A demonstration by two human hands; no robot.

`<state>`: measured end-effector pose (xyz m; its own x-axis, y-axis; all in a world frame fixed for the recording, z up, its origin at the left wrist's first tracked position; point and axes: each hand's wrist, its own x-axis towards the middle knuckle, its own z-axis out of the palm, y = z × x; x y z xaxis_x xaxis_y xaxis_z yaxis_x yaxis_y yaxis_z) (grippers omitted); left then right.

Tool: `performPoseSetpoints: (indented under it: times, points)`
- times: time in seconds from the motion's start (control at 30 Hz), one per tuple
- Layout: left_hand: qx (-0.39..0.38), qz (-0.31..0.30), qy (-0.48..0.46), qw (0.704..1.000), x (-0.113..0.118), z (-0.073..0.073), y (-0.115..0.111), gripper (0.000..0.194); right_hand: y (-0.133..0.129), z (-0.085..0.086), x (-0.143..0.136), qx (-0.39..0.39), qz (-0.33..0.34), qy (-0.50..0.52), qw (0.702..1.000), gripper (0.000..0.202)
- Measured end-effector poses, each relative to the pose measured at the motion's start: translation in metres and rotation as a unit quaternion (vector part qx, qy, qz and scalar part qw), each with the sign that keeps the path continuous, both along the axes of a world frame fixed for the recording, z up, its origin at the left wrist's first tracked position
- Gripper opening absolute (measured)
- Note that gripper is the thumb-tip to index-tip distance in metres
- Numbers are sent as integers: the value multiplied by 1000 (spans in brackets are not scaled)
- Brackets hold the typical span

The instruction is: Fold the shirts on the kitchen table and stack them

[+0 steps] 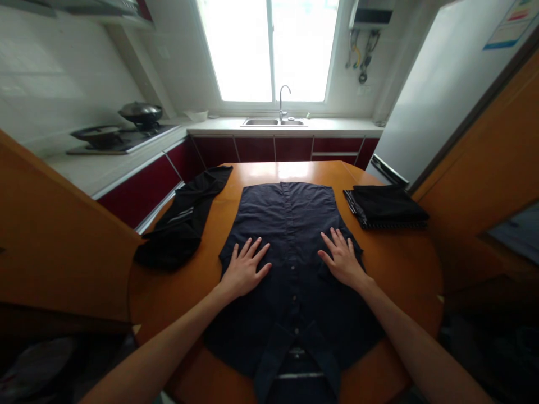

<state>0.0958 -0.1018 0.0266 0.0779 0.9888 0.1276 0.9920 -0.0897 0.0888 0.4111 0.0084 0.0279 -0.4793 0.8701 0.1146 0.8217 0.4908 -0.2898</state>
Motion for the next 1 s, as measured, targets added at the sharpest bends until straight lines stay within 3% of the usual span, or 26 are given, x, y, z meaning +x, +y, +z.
performPoseSetpoints:
  times: [0.4,0.6,0.7,0.77,0.83,0.93,1.0]
  points:
    - [-10,2,6,1000,-5,-1,4,59,2,-10,2,-15,-4,-37,999,68]
    - [-6,72,10,997,-23,0,13,65,3,-10,1,-14,-6,-54,998,69]
    - [-4,90,20,996,-21,2,8,67,-4,-7,-3,-15,-7,-52,999,69]
    - [-27,62,17,998,-13,7,-5,67,-19,-3,-4,-30,7,-50,998,70]
    - [-70,-5,-5,998,-3,16,-27,65,-41,5,-1,-55,51,-43,996,71]
    - [-132,-144,-65,979,12,36,-72,61,-84,22,16,-73,170,-3,983,69]
    - [-153,-218,-110,958,20,49,-104,71,-111,33,32,-90,264,25,960,73]
